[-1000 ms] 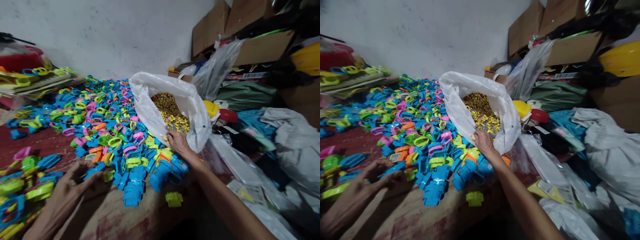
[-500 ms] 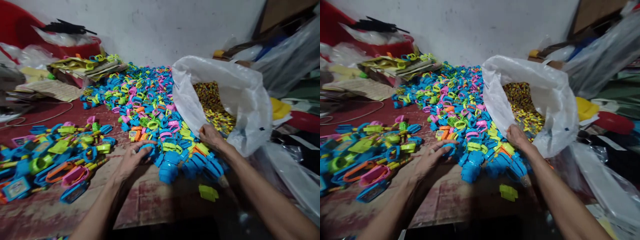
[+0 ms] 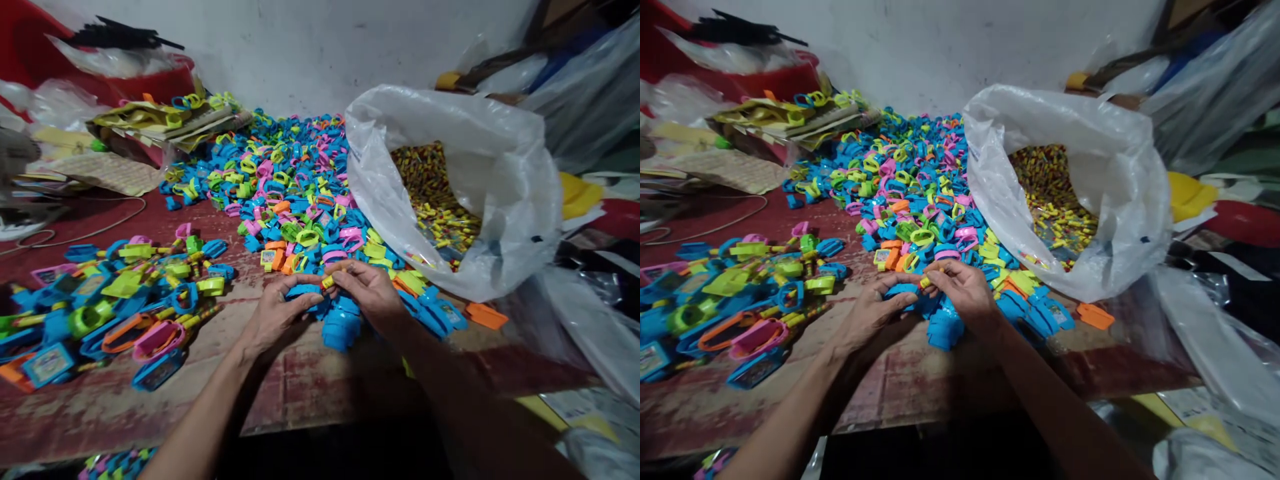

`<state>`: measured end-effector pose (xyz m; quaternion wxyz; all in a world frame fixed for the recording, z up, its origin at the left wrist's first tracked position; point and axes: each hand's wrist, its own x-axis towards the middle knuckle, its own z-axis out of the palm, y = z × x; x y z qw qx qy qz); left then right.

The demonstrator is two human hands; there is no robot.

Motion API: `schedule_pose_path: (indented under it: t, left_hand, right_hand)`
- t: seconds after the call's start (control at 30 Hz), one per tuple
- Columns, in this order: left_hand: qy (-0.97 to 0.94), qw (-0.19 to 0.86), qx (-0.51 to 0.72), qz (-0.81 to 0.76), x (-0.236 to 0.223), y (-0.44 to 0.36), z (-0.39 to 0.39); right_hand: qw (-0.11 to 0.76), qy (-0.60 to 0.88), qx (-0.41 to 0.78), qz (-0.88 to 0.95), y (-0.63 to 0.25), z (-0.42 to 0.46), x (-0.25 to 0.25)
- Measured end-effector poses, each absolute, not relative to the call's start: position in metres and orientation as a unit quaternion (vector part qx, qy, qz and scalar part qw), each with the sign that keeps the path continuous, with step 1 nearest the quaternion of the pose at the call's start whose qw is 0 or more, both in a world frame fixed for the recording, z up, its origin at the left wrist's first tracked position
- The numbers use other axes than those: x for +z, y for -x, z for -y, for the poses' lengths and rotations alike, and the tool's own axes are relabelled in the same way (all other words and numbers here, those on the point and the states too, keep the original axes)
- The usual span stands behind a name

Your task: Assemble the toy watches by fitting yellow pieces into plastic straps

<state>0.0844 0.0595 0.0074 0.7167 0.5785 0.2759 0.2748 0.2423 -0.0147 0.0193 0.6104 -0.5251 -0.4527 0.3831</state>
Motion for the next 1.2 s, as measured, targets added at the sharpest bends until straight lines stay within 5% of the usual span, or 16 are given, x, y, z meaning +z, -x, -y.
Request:
schedule_pose_path:
  t: [0.47,1.2]
  left_hand:
    - [-0.669,0.618,0.318,-0.263,0.005,-0.087,-0.060]
    - [-0.659,0.635,0.325,-0.238,-0.004,-0.089,-0.050]
  right_hand:
    - [0.632,0.563,0.321,0.425,-0.233,0.016,0.019]
    - [0.632,0.563,0.330,0.417,-0.231,0.031,0.022]
